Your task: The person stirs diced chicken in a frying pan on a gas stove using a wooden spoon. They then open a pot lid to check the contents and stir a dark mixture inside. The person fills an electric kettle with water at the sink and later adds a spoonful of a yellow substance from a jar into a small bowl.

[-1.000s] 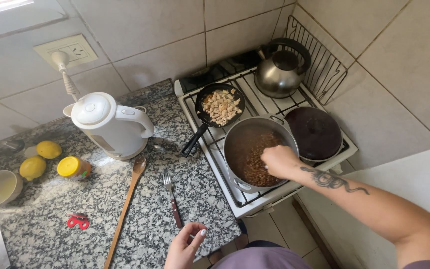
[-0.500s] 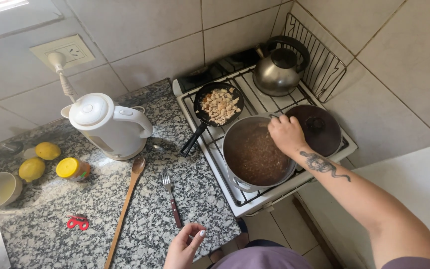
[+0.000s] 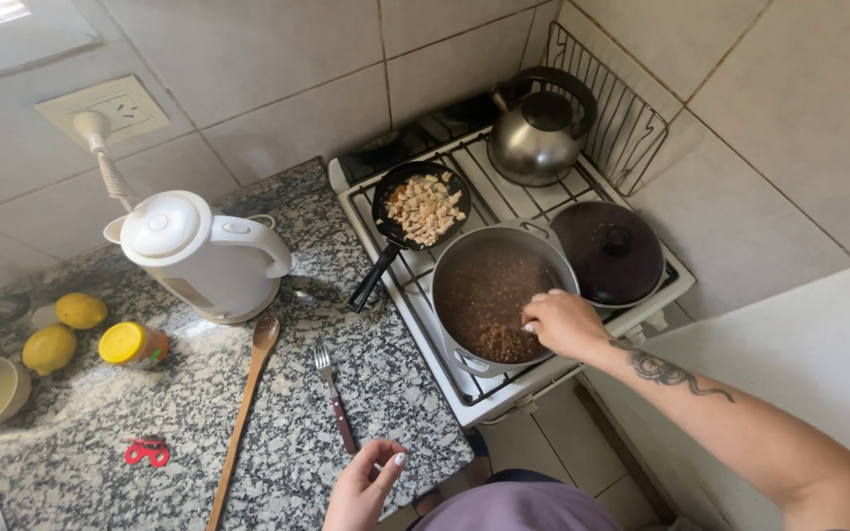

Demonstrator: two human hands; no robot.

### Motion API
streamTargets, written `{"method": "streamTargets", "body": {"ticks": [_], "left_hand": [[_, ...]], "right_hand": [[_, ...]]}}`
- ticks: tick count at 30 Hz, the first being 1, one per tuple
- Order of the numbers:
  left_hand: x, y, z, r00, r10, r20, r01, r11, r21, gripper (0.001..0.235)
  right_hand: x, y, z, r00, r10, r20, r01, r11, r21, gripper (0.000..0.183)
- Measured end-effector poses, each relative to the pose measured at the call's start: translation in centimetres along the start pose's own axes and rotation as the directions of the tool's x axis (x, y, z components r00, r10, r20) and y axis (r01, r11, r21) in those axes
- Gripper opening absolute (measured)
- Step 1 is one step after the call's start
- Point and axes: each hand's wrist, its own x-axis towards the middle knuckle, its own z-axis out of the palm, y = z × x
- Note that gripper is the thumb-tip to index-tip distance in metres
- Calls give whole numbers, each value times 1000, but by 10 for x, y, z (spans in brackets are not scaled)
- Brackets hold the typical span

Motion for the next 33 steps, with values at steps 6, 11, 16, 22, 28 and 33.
{"method": "streamTargets", "body": {"ticks": [6, 11, 16, 22, 28, 33], "left_hand": [[-1, 24, 1, 999, 4, 54, -6, 1000, 24, 17], [4, 37, 3, 997, -5, 80, -2, 996, 87, 15], [10, 43, 5, 992, 110, 60, -117, 985, 130, 15], [3, 69, 5, 990, 111, 90, -127, 970, 206, 19], [9, 73, 9, 985, 136, 108, -158, 959, 234, 18], [44, 63, 14, 729, 682, -59, -626, 700, 344, 15]], "right_hand": [[-24, -9, -44, 975, 220, 28, -221, 961, 169, 21], [-38, 4, -50, 934, 356, -18, -335, 894, 296, 20], [-52, 7, -51, 910, 416, 6, -391, 850, 352, 20], [-72, 2, -62, 869, 493, 31, -441, 746, 498, 17], [-79, 10, -59, 877, 468, -107, -351, 777, 522, 15], [-89, -5, -72, 869, 479, -126, -312, 727, 612, 13]]}}
